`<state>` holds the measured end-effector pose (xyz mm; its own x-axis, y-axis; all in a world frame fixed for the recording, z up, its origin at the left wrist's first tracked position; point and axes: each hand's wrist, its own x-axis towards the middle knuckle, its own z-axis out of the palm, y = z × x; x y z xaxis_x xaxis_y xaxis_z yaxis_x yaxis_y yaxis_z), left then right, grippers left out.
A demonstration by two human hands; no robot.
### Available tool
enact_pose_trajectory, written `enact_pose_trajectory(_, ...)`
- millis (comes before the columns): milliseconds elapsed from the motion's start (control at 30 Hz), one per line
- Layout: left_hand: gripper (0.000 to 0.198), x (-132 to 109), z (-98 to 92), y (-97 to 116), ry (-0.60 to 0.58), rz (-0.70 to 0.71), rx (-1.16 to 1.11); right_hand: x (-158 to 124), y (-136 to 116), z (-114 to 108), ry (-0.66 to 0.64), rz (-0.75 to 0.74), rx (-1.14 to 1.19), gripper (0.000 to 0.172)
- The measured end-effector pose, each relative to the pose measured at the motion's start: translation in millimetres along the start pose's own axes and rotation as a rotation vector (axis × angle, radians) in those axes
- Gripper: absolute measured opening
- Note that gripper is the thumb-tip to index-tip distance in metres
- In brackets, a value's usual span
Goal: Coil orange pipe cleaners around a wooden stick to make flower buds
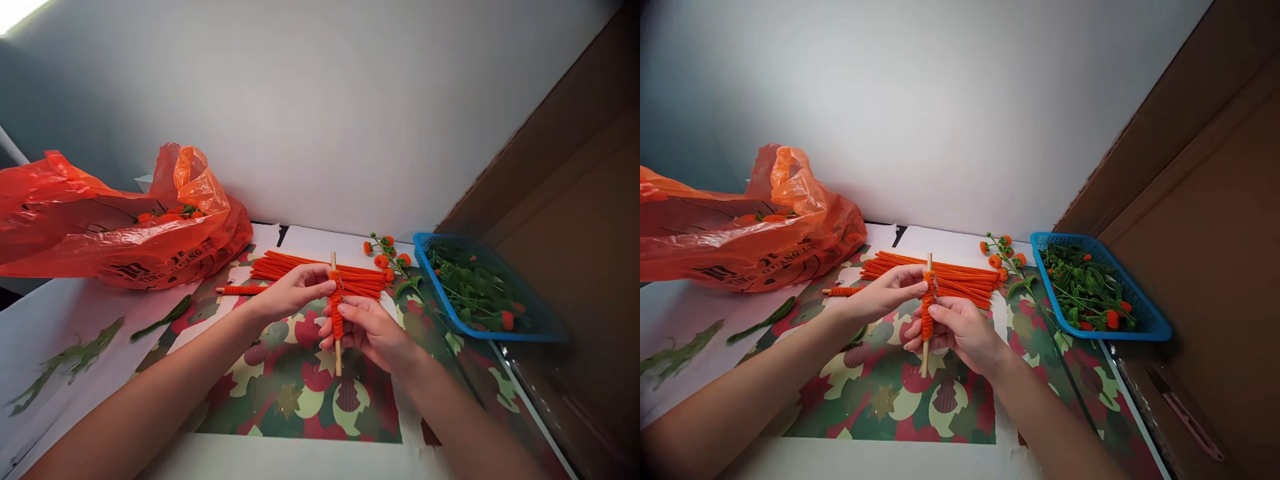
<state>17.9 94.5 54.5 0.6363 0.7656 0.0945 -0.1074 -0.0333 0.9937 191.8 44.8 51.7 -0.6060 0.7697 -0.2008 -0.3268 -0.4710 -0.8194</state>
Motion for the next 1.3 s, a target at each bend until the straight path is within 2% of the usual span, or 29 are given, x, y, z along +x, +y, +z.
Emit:
enact_pose_trajectory(233,0.023,-1.1,4.0,5.1,0.009,0.004,0.036,-1.9,-0.6,7.0,0.08,-0.018,-0.094,0.036)
enact_pose_trajectory(600,0.02,-1.8,4.8,6.8,0.007,0.01,0.053,-2.0,-0.7,8.5,0.109,-0.025,-0.12,0.037)
enact_pose_trajectory(700,0.021,-2.0,4.9,8.5,-0.004,-0.008,0.024,-2.8,-0.9,8.2,0.084,-0.026,-0.117,0.036)
enact_pose_trajectory(967,0.018,-2.6,3.3,-0.7,-0.016,0.002,-0.232,-7.2,-5.6,4.6,-0.048,-0.049,-0.072,0.029)
enact_pose_trajectory(1067,0.029,-2.4,2.7,-1.0,-0.044,0.011,-0.286,-7.0,-5.2,1.8,-0.063,-0.068,-0.031,0.026)
enact_pose_trajectory(1167,0.029,-1.9,1.1,-1.7,-0.083,0.014,-0.309,-5.4,-2.1,-1.3,-0.077,-0.053,0.038,0.025)
enact_pose_trajectory(1300,0.022,-1.1,-0.3,-3.5,-0.051,0.024,-0.267,-2.6,2.2,-4.0,-0.088,-0.033,0.1,0.02)
